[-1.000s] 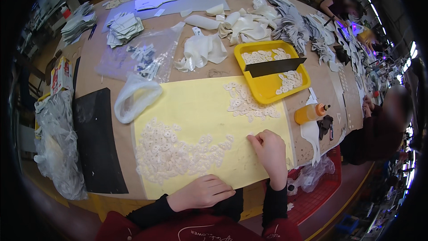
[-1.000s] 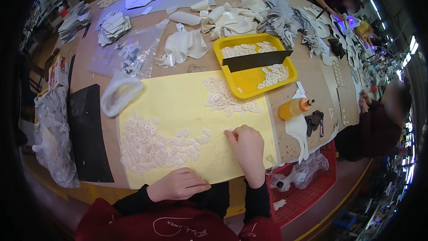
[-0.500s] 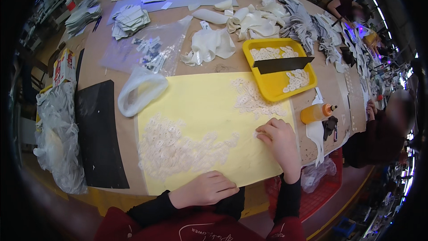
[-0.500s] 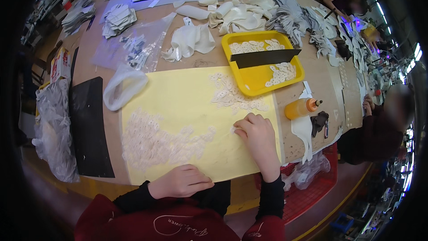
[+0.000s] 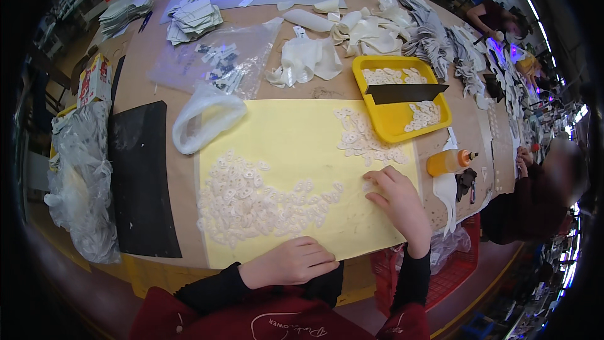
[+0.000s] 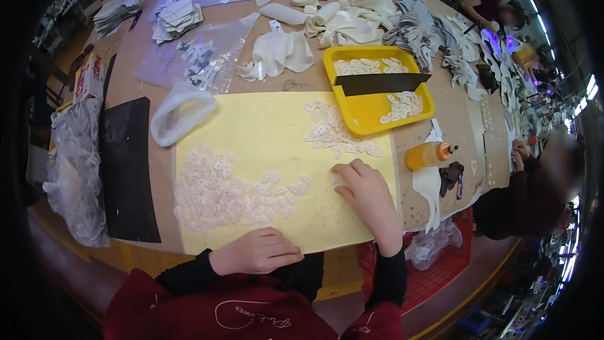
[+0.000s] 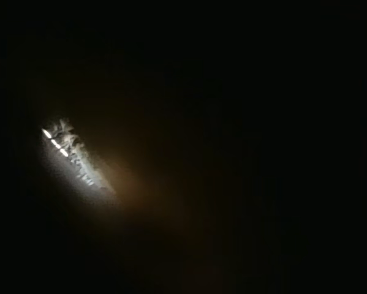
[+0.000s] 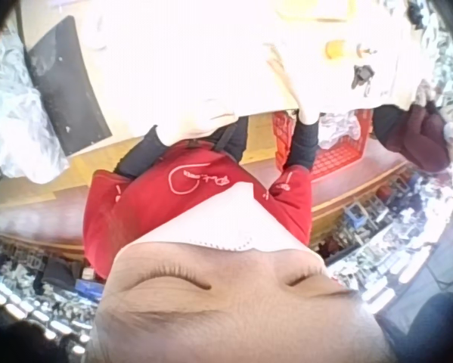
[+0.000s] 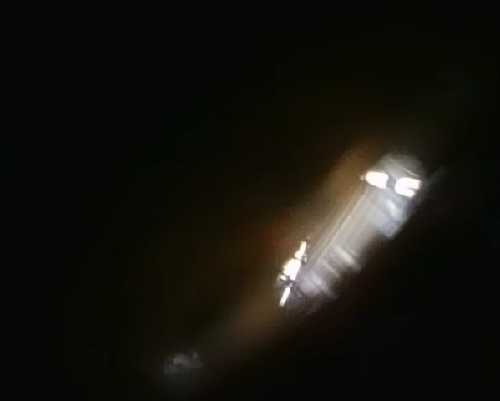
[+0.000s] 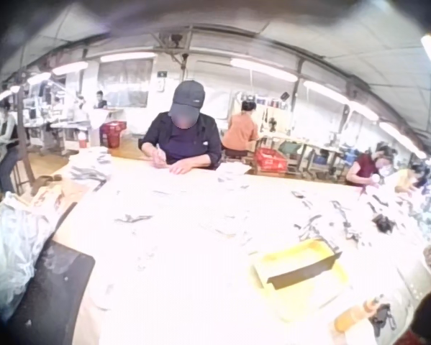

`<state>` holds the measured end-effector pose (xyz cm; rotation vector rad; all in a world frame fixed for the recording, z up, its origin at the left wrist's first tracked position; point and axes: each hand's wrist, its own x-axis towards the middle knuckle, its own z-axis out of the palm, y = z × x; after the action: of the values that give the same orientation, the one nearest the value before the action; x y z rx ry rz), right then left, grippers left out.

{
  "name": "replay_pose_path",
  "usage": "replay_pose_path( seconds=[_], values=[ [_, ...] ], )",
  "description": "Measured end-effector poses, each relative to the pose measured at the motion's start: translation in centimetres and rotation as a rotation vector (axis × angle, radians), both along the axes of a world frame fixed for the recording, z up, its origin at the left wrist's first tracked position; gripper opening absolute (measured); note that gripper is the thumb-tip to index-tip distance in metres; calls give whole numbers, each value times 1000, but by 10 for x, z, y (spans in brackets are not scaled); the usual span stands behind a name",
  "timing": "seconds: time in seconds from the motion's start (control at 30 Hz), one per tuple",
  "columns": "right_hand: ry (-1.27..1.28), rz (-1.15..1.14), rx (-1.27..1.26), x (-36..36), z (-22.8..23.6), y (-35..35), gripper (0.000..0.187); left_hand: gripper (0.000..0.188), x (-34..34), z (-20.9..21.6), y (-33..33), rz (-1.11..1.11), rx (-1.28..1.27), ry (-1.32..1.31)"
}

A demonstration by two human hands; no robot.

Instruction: The person repeatedly picks up small white lace pieces from a yellow cutting mat and places them into a yellow tray. The person also occasionally gathers and spreads the lace pieces on the mat. Other workers are visible in the background handling fabric.

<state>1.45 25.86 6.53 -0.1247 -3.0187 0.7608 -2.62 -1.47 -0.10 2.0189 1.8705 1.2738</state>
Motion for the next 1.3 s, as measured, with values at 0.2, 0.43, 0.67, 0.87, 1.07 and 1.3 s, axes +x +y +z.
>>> replay_pose_path(
  seconds=[0.2, 0.43, 0.67, 0.87, 1.07, 1.3],
  values=[
    [-47, 41, -24, -1, -10, 11, 24, 36, 1, 0, -2, -19, -11, 3],
    [-67, 40, -102, -2, -13, 14, 19, 28, 2, 3, 0, 8, 22, 0],
    [76, 56, -188, -33, 11, 27, 16, 35, 1, -3, -3, -9, -11, -32],
    [449, -235, -377, -123, 45, 93, 23, 35, 0, -1, 0, 8, -8, -26],
    [450, -284, -292, -99, 25, 89, 22, 26, -1, 5, -2, 63, 22, -54],
    [275, 1, 3, -26, -18, 18, 23, 28, 4, 2, 0, -23, 13, -2]
  ],
)
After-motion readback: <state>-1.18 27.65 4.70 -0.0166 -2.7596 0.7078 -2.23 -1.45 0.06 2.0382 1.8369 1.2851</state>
